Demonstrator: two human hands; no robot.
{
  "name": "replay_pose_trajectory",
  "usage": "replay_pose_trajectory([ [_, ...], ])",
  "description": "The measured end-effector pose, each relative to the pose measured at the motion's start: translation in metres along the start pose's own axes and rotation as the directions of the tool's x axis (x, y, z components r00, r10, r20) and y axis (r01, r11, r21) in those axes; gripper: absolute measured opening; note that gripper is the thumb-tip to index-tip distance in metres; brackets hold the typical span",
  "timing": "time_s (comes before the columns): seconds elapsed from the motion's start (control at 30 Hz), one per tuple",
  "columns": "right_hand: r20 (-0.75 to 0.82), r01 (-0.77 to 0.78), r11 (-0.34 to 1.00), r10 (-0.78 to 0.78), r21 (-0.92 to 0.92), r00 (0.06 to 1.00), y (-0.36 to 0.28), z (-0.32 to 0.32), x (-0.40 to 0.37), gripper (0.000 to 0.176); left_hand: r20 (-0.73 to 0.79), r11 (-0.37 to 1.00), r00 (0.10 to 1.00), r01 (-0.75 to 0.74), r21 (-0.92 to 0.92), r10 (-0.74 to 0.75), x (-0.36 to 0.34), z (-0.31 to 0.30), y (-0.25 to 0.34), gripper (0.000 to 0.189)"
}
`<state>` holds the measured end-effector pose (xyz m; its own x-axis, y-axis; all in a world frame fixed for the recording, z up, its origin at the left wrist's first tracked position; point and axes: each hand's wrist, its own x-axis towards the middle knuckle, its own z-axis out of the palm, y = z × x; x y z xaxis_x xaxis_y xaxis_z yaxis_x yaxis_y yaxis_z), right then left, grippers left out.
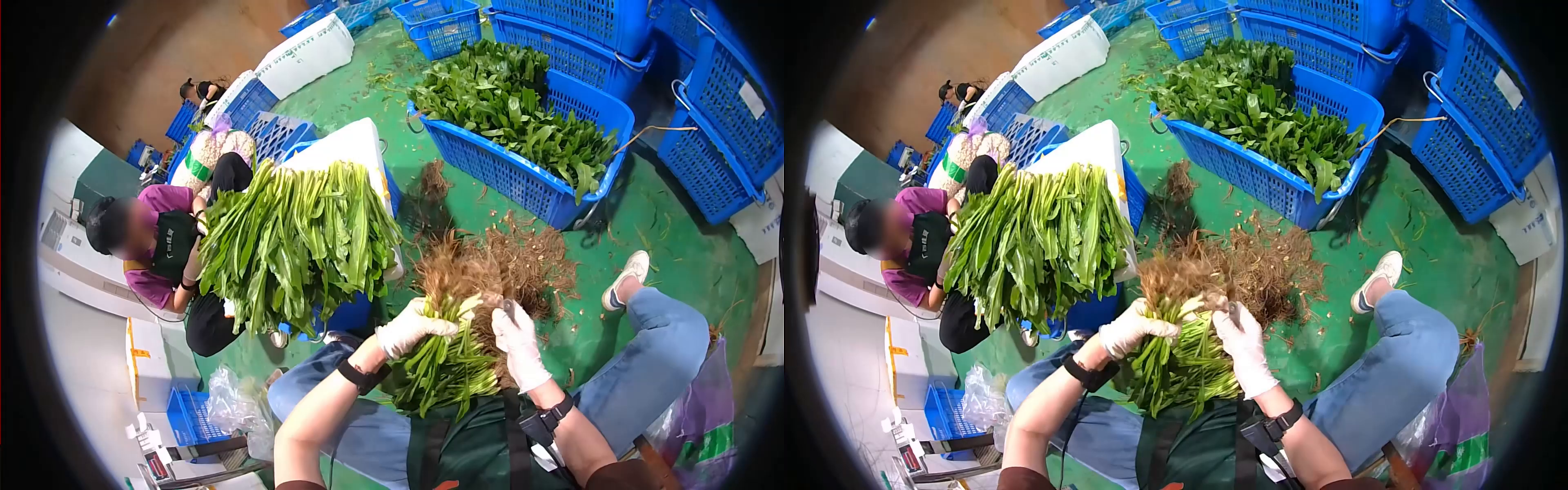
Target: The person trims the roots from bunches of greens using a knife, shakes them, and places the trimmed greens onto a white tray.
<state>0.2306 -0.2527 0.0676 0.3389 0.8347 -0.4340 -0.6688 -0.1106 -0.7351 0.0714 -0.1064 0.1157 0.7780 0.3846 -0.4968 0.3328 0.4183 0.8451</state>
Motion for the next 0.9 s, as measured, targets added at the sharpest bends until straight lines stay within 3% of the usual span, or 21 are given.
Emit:
replay_pose_trajectory([
  [0.03, 0.018, 0.030, 0.999, -0.030, -0.015, 0.999, -0.006, 0.006, -0.005, 0.018, 0.017, 0.999, 0.999, 0.040, 0.030, -0.041, -0.003, 0.001, -0.003, 0.032],
  [0.13, 0.034, 0.071, 0.995, -0.069, -0.064, 0.997, -0.011, 0.013, -0.007, 0.016, 0.003, 0.997, 0.999, -0.051, -0.058, 0.051, 0.002, 0.016, -0.023, 0.026],
  [0.17, -0.025, 0.092, 0.990, -0.095, -0.104, 0.995, -0.012, 0.013, -0.005, 0.015, -0.050, 0.995, 0.995, -0.091, -0.039, 0.089, 0.006, 0.020, -0.027, 0.026],
  [0.33, -0.119, 0.128, 0.935, -0.176, -0.330, 0.977, -0.007, 0.004, 0.009, 0.019, -0.054, 1.000, 0.998, 0.009, 0.018, -0.008, 0.019, 0.023, -0.028, 0.025],
  [0.37, -0.091, 0.290, 0.924, -0.320, -0.251, 0.943, 0.003, 0.002, 0.017, 0.020, -0.056, 0.999, 0.998, -0.018, -0.043, 0.015, 0.019, 0.020, -0.030, 0.027],
  [0.43, -0.179, 0.325, 0.918, -0.367, -0.225, 0.913, 0.007, -0.007, 0.024, 0.020, -0.096, 0.985, 0.995, 0.004, -0.174, -0.021, 0.014, 0.016, -0.020, 0.028],
  [0.47, -0.254, 0.230, 0.949, -0.281, -0.215, 0.925, 0.001, -0.017, 0.019, 0.020, -0.125, 0.948, 0.992, -0.060, -0.311, 0.022, 0.014, 0.015, -0.020, 0.029],
  [0.5, -0.355, 0.149, 0.962, -0.225, -0.230, 0.907, 0.015, -0.037, 0.026, 0.023, -0.126, 0.936, 0.991, -0.079, -0.344, 0.038, 0.015, 0.007, -0.023, 0.028],
  [0.57, -0.506, -0.153, 0.979, 0.066, -0.132, 0.860, 0.041, -0.076, 0.031, 0.026, -0.168, 0.929, 0.986, -0.071, -0.362, 0.010, 0.010, 0.000, -0.019, 0.028],
  [0.67, -0.411, -0.428, 0.882, 0.322, -0.197, 0.853, 0.094, -0.113, 0.030, 0.038, -0.197, 0.917, 0.980, -0.107, -0.385, 0.032, 0.009, -0.006, -0.025, 0.028],
  [0.7, -0.345, -0.453, 0.874, 0.376, -0.178, 0.860, 0.102, -0.111, 0.029, 0.044, -0.192, 0.896, 0.981, -0.119, -0.428, 0.038, 0.009, -0.005, -0.026, 0.028],
  [0.77, -0.105, -0.679, 0.731, 0.682, 0.064, 0.724, 0.113, -0.111, 0.031, 0.049, -0.211, 0.888, 0.977, -0.109, -0.446, 0.014, 0.007, -0.005, -0.027, 0.027],
  [0.8, -0.056, -0.661, 0.743, 0.668, 0.110, 0.742, 0.114, -0.100, 0.028, 0.052, -0.207, 0.892, 0.978, -0.106, -0.439, 0.014, 0.006, -0.006, -0.029, 0.027],
  [0.83, -0.087, -0.694, 0.707, 0.706, 0.134, 0.703, 0.090, -0.077, 0.018, 0.053, -0.206, 0.895, 0.978, -0.106, -0.432, 0.016, 0.005, -0.007, -0.030, 0.027],
  [0.9, 0.055, -0.601, 0.789, 0.600, 0.128, 0.798, 0.090, -0.069, 0.022, 0.042, -0.181, 0.895, 0.983, -0.091, -0.438, 0.011, 0.001, -0.006, -0.029, 0.026],
])
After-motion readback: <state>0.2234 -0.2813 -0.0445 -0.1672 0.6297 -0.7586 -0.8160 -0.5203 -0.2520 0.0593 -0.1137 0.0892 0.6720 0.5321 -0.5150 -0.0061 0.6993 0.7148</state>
